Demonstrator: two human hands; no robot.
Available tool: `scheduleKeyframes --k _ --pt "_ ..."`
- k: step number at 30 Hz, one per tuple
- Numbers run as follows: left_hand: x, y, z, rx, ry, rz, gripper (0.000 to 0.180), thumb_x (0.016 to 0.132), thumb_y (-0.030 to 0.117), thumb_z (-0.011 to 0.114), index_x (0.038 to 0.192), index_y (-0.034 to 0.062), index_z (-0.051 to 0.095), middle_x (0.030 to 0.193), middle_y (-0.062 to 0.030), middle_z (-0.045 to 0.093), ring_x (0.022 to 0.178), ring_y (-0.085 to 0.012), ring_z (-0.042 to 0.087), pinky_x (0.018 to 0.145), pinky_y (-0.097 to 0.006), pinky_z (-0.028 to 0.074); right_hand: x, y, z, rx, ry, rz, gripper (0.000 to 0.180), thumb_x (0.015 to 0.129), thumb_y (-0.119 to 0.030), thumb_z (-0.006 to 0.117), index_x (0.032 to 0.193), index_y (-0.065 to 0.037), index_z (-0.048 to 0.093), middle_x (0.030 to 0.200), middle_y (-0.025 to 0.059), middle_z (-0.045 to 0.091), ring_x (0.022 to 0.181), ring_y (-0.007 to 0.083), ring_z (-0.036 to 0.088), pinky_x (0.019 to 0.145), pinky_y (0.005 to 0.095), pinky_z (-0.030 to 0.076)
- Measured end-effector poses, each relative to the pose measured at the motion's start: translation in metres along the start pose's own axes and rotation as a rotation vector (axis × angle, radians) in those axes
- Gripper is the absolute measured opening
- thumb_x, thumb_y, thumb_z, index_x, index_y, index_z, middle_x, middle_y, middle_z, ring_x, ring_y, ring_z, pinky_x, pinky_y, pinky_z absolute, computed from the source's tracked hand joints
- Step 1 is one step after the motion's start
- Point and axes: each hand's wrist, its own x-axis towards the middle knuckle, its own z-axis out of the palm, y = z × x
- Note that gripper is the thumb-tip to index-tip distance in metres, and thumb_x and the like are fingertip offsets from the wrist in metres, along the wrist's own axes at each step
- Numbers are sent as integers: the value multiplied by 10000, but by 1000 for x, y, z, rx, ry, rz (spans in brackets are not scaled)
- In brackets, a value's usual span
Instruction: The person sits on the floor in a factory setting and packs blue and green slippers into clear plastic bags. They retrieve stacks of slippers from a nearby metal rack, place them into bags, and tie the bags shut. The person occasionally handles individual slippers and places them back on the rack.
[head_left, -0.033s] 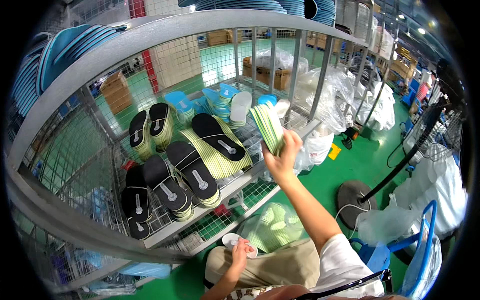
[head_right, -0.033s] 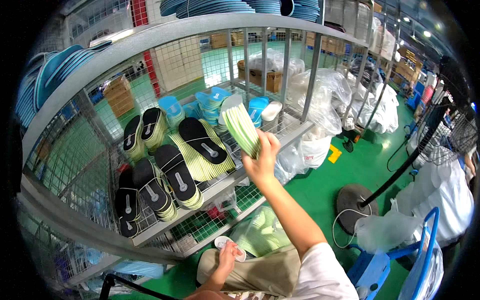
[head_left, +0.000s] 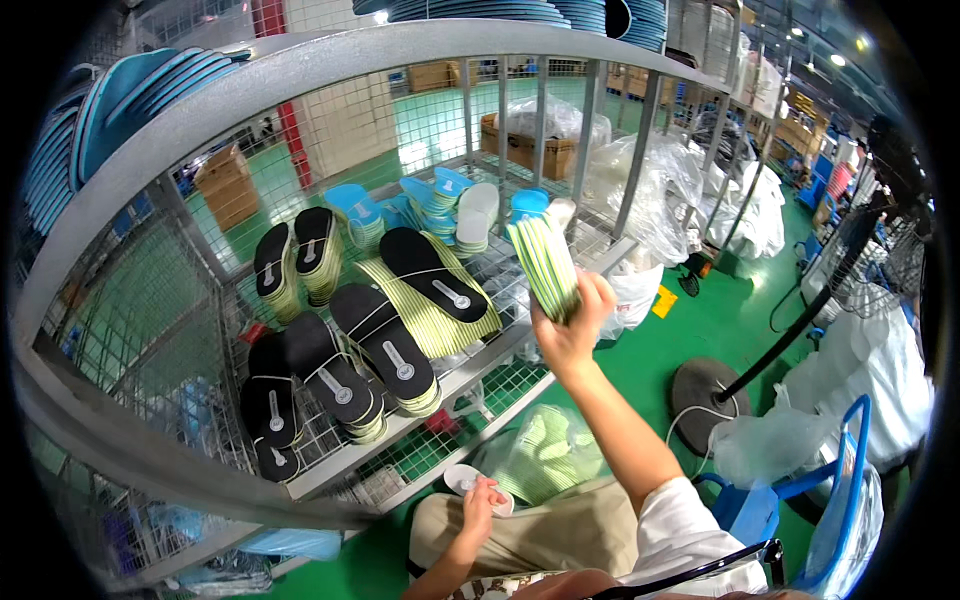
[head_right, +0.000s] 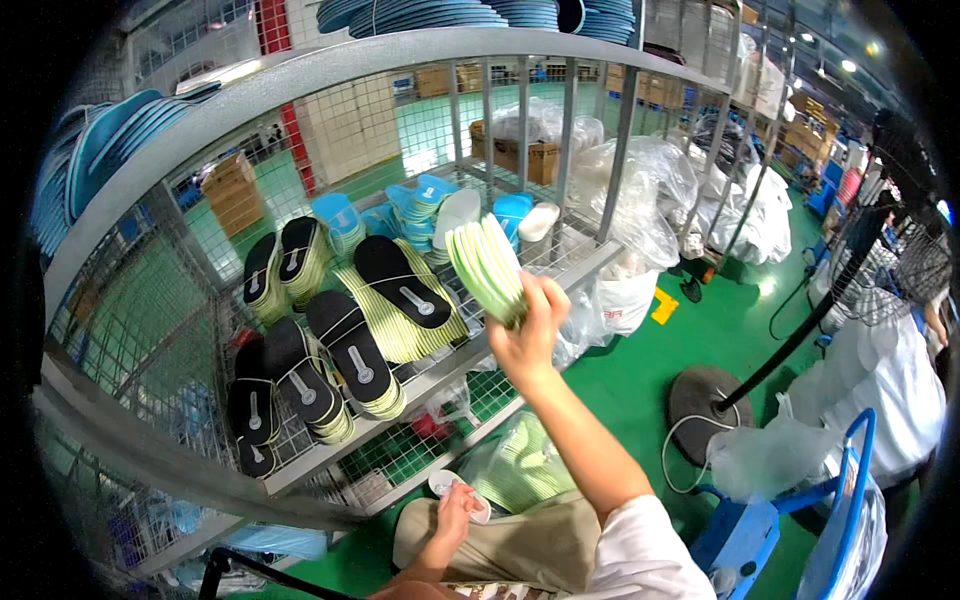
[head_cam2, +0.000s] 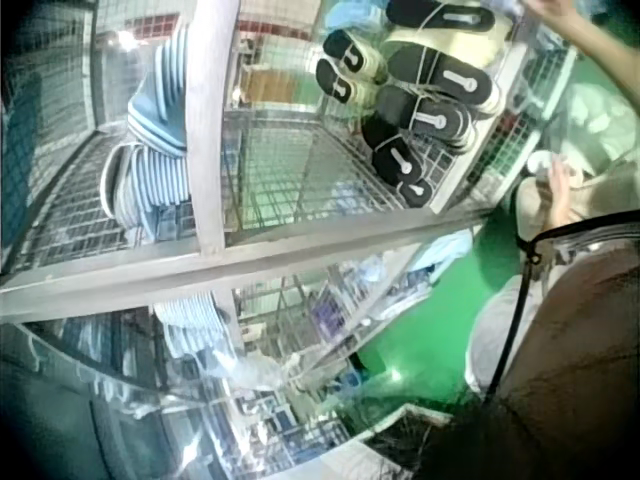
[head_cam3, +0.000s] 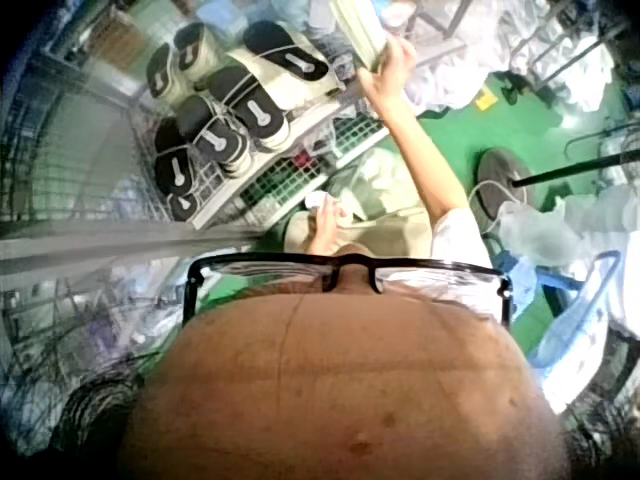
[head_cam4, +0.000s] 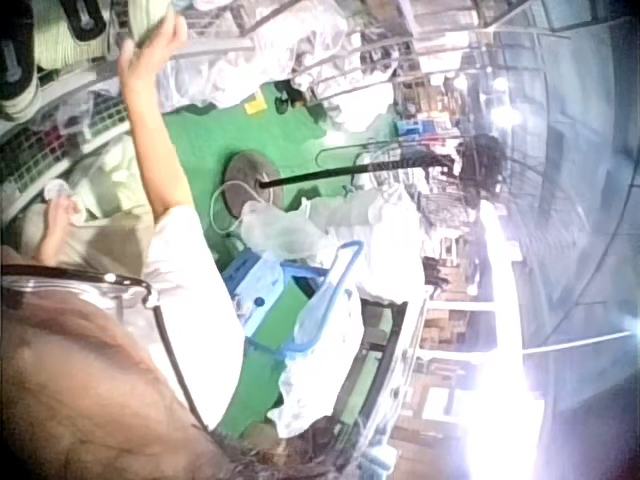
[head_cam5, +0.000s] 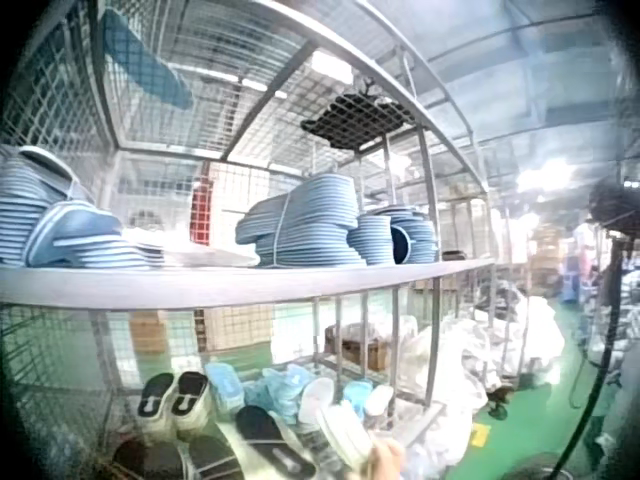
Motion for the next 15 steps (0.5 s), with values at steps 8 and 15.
scheduleKeyframes --k 8,15 --pt "16 -4 -3 125 -180 -40 385 833 341 389 704 -4 501 476 -9 409 473 -113 422 473 -238 347 -9 -74 -80 -286 258 77 595 524 36 636 1048 -47 366 948 117 320 875 238 370 767 308 326" --pt "39 -5 19 499 -368 415 269 812 241 457 707 2 519 539 -46 451 506 -93 402 473 -240 348 -22 -80 -107 -439 164 271 541 550 17 630 1023 -31 371 947 126 333 887 242 349 776 319 289"
